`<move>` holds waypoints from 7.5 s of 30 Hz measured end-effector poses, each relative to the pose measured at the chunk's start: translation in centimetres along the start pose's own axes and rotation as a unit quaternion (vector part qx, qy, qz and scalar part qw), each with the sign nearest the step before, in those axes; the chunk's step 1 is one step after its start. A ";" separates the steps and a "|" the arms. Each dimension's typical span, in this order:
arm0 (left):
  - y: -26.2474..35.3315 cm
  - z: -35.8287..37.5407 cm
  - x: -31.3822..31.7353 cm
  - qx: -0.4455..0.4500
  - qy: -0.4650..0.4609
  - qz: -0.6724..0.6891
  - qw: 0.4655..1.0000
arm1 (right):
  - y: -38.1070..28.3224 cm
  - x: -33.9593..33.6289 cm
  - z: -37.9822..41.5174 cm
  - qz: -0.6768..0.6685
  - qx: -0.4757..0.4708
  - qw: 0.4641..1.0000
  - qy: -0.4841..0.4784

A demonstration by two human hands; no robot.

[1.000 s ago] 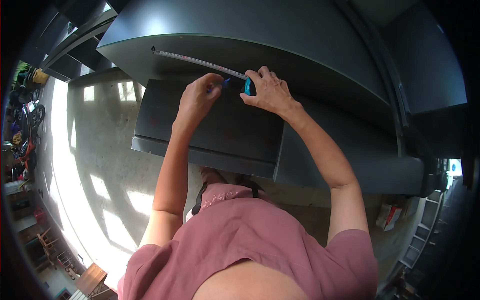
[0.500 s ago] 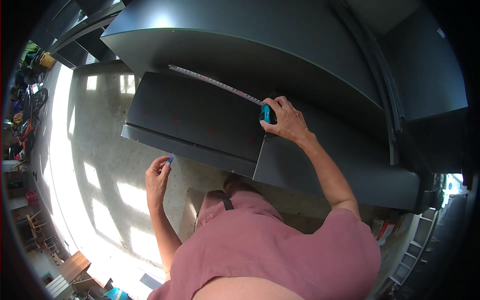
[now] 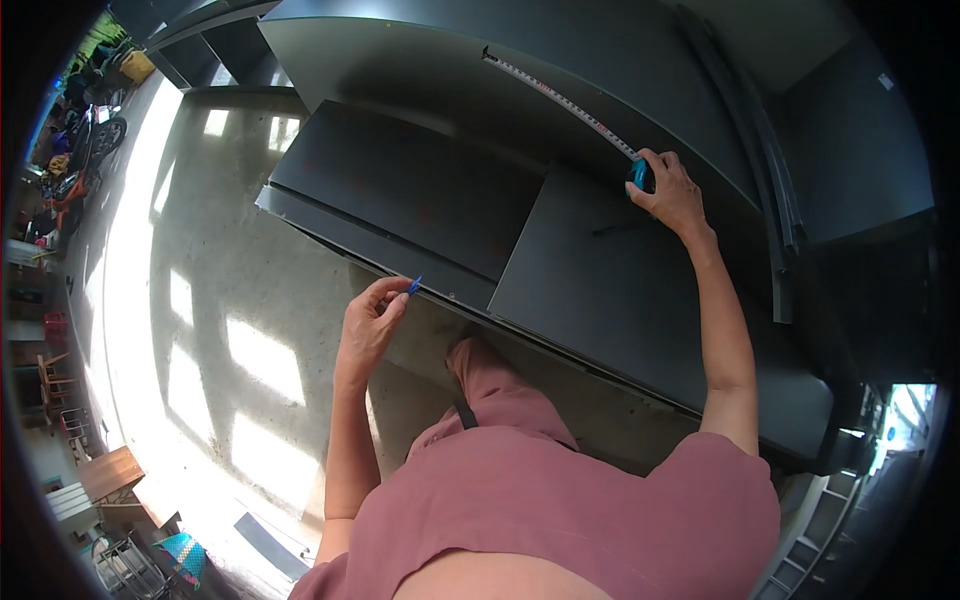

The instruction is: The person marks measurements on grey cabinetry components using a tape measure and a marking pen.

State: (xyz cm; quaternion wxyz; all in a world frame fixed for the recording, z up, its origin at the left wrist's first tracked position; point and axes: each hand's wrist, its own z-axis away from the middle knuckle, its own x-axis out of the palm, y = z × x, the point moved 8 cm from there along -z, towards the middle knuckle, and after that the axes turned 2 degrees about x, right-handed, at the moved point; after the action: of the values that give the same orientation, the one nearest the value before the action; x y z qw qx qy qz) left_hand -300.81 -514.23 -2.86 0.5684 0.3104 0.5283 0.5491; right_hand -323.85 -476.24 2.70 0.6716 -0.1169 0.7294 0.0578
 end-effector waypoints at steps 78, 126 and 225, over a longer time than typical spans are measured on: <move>15.4 -0.9 50.8 0.180 -0.084 -0.076 0.977 | 34.0 -0.2 15.9 -0.191 -0.106 0.965 0.147; -4.0 15.9 40.3 -0.146 0.049 0.140 0.978 | 31.3 5.6 25.8 -0.348 -0.046 0.919 -0.178; -11.3 -121.7 -174.1 0.020 0.399 0.135 0.907 | -183.3 17.7 -131.0 -0.379 -0.329 0.859 -0.104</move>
State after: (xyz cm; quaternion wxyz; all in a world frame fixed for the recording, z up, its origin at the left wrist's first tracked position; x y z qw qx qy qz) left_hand -383.93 -709.98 1.45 0.2239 0.1449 0.6753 0.6877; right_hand -406.18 -686.53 10.43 0.6362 -0.5912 0.4935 0.0470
